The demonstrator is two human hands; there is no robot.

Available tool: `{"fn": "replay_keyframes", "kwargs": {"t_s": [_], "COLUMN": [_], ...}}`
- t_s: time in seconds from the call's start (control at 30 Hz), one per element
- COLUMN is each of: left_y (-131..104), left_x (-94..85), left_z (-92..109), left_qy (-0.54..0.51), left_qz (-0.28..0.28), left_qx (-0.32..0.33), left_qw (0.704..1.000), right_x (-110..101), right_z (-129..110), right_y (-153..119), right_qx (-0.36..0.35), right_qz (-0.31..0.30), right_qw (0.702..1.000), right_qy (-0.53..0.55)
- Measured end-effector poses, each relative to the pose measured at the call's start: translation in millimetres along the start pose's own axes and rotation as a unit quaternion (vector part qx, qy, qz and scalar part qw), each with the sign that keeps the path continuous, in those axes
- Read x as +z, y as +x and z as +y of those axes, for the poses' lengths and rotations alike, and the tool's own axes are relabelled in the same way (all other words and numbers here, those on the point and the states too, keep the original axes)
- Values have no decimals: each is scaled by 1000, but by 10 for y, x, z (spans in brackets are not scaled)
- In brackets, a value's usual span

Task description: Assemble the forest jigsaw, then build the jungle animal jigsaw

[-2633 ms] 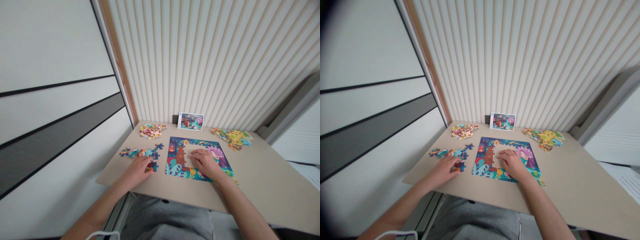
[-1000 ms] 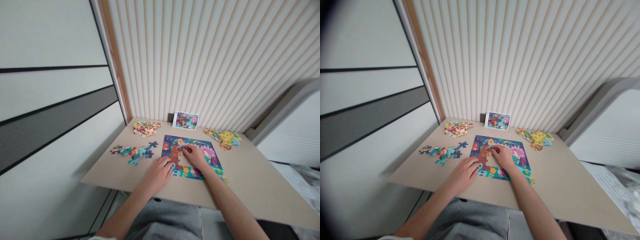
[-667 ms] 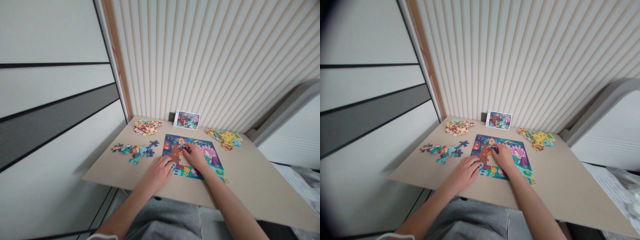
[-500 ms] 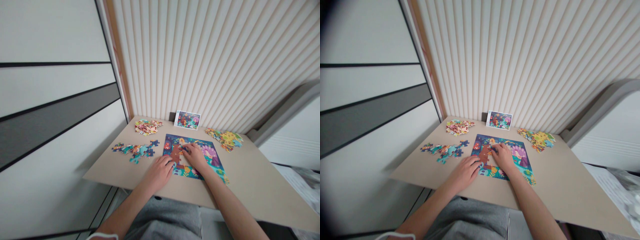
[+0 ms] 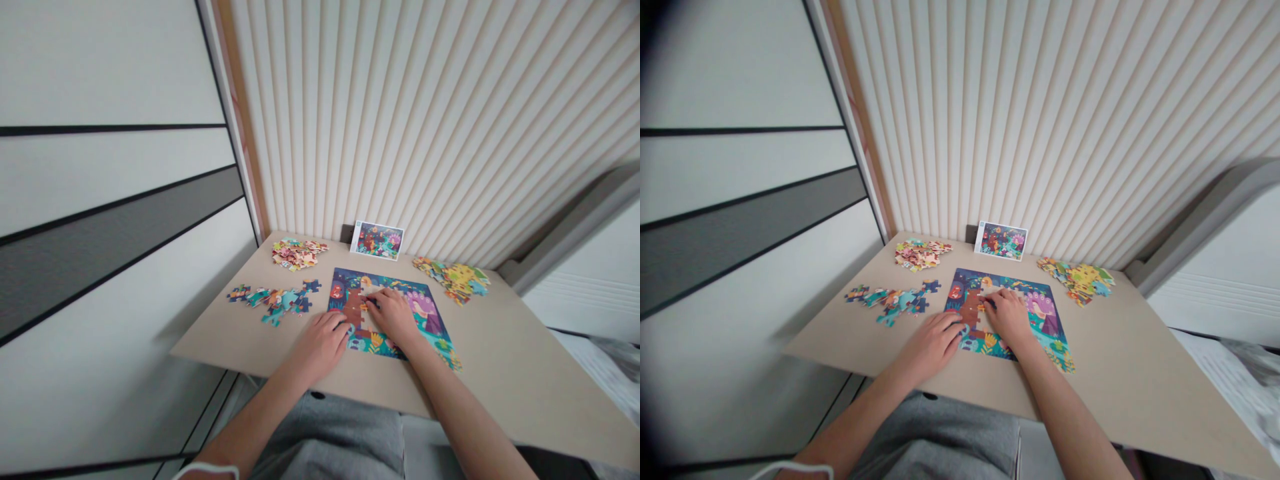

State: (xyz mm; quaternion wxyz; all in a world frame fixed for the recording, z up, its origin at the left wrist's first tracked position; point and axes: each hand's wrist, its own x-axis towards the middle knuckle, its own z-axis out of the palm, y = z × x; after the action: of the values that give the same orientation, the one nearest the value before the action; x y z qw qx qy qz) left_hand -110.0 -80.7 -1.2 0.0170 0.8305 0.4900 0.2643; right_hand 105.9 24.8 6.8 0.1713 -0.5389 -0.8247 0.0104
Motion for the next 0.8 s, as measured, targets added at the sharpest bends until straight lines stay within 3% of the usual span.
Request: {"fn": "replay_keyframes", "kwargs": {"t_s": [0.53,0.8], "left_y": [10,13], "left_x": [-36,-16], "left_z": [27,59], "left_qy": [3,12], "left_qz": [0,3], "left_qx": [1,4], "left_qw": [1000,1000], "right_x": [6,-23], "right_z": [78,45], "right_y": [80,-35], "right_qx": [-125,-135], "right_qz": [-45,-33], "right_qw": [991,990], "right_qy": [14,13]}}
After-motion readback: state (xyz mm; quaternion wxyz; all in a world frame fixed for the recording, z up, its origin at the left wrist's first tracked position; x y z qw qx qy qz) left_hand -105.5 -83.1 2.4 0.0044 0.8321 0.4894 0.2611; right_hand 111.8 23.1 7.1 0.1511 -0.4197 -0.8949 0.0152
